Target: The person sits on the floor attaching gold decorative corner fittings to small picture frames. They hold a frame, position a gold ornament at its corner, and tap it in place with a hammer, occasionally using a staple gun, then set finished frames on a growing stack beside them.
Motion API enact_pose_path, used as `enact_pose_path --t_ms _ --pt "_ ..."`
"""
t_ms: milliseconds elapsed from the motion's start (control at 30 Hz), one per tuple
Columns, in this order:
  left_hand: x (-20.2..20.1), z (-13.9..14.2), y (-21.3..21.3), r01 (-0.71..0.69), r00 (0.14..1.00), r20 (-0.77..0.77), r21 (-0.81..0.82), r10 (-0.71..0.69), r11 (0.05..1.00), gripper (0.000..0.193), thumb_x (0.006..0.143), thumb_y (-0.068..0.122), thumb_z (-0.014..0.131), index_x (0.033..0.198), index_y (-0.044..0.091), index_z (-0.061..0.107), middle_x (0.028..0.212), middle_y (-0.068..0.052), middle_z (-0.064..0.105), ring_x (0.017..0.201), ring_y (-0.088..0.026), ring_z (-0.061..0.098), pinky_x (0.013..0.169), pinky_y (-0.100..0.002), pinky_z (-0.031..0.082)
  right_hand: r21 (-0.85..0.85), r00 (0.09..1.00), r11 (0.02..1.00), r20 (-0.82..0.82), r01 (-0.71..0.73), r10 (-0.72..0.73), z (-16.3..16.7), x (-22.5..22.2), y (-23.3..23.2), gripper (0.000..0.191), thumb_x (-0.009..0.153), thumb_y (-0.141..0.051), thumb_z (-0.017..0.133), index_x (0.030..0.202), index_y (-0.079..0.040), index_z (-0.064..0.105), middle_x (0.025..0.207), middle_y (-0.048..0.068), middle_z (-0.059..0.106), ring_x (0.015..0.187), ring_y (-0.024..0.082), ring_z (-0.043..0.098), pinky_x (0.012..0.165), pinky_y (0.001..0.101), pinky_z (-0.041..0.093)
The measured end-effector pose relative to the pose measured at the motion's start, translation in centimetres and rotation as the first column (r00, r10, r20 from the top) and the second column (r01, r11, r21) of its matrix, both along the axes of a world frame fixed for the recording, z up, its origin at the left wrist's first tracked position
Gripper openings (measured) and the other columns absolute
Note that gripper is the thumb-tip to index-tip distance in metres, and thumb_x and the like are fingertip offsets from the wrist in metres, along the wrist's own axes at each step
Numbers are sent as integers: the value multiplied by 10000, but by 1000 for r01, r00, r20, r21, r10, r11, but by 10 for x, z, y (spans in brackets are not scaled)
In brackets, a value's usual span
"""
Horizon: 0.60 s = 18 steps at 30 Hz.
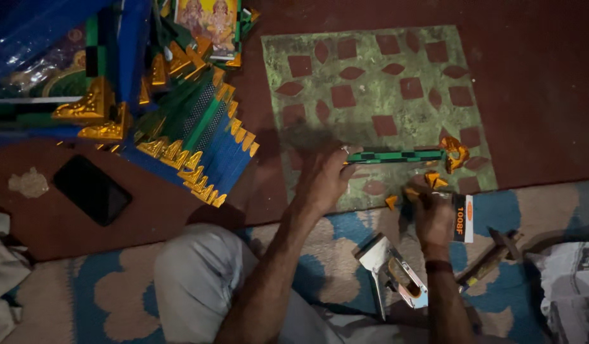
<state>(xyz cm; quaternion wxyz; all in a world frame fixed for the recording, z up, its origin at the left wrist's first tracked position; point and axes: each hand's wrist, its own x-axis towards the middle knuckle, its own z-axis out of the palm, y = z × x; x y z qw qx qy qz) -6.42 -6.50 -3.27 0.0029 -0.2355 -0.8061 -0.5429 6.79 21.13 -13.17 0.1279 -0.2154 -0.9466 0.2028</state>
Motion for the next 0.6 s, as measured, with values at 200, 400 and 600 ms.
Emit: enact_pose_path --t_ms 200,400,600 --pt "-2 -3 4 -6 997 73 7 5 1000 322 887 131 769 1204 89 727 1111 -147 724 1034 -327 715 860 -411 555 -524 846 797 -532 -299 -32 74 -7 0 178 1042 -47 734 1214 -17 695 1161 69 690 1083 133 665 955 263 548" --pt "-6 -1 0 46 984 174 -58 -35 997 330 871 124 772 1198 97 736 1028 -174 747 942 -329 740 777 -421 562 -103 895 952 -383 -289 230 125 -36 -9 161 984 -8 736 1145 -3 733 1157 140 693 1047 233 705 859 352 607" --pt "-11 -4 -4 90 990 108 -24 -87 996 326 877 118 763 1199 88 728 1068 -172 745 963 -336 746 792 -413 577 -57 900 907 -164 -417 403 141 -58 7 303 983 -52 723 1286 -58 713 1230 166 725 1035 244 727 815 360 602"
